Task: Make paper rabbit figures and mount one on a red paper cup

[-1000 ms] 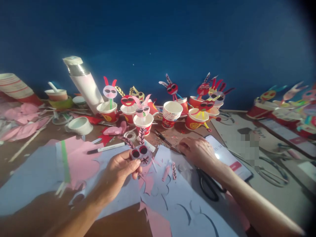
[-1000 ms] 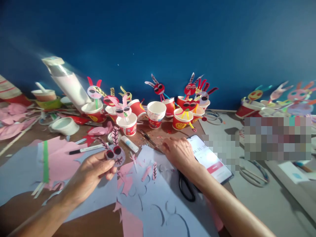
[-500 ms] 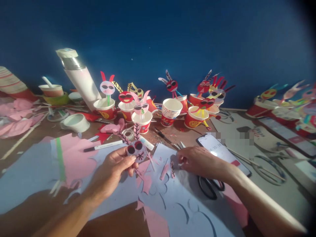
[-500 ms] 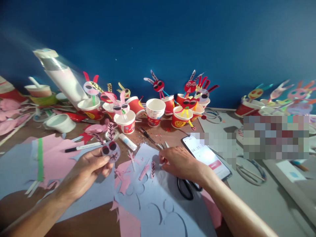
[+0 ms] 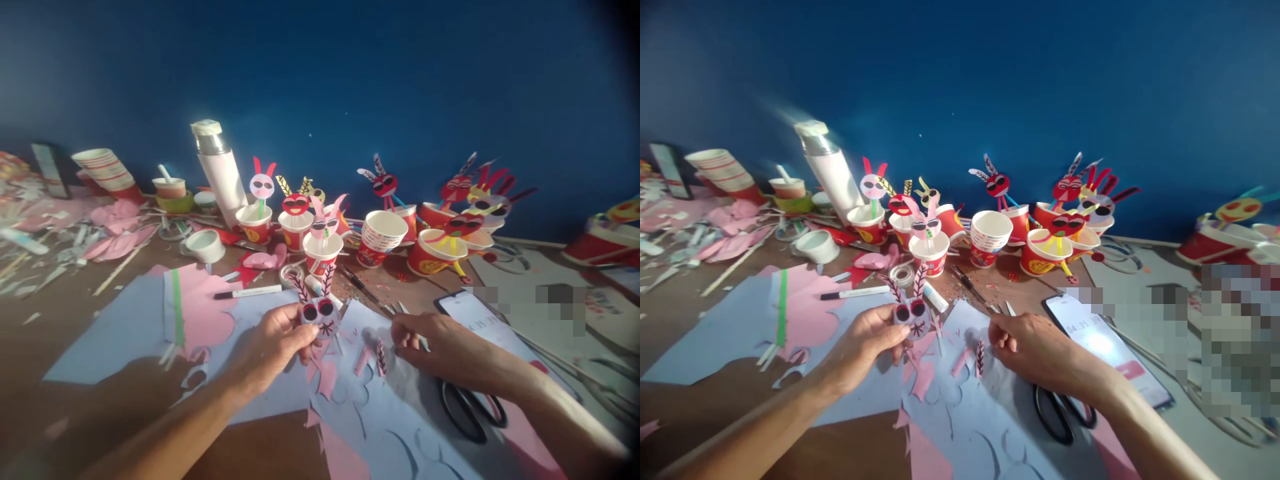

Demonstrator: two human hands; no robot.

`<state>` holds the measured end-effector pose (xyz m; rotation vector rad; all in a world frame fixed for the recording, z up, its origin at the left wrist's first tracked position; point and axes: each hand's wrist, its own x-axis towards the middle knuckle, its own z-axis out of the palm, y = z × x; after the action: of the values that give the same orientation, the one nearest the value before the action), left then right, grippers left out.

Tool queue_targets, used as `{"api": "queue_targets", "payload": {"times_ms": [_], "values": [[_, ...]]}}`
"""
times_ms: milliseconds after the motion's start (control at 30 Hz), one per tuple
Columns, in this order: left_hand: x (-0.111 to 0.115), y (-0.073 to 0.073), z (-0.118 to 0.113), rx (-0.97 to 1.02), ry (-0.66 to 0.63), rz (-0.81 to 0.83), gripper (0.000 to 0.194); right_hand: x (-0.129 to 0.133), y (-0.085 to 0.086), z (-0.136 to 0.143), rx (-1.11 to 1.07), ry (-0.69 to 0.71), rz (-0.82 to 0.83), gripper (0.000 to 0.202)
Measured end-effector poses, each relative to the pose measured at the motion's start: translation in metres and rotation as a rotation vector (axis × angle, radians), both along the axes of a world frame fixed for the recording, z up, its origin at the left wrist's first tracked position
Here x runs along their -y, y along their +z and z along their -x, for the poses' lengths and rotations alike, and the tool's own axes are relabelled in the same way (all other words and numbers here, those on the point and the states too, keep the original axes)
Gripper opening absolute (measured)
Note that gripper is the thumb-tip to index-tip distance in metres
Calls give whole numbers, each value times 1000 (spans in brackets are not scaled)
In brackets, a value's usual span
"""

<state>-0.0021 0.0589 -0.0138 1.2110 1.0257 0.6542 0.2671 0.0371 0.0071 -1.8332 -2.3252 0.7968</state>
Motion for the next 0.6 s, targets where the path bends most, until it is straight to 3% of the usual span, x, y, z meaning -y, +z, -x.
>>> {"api": "queue_targets", "payload": {"times_ms": [233,600], "values": [[-1,6,-2,-24,-1,-20,16,-3,-2,0,-132,-39,-39,11],[-4,0,2,-40,35,-58,17,-9,-12,-3,-103,-38,-191,19]]}}
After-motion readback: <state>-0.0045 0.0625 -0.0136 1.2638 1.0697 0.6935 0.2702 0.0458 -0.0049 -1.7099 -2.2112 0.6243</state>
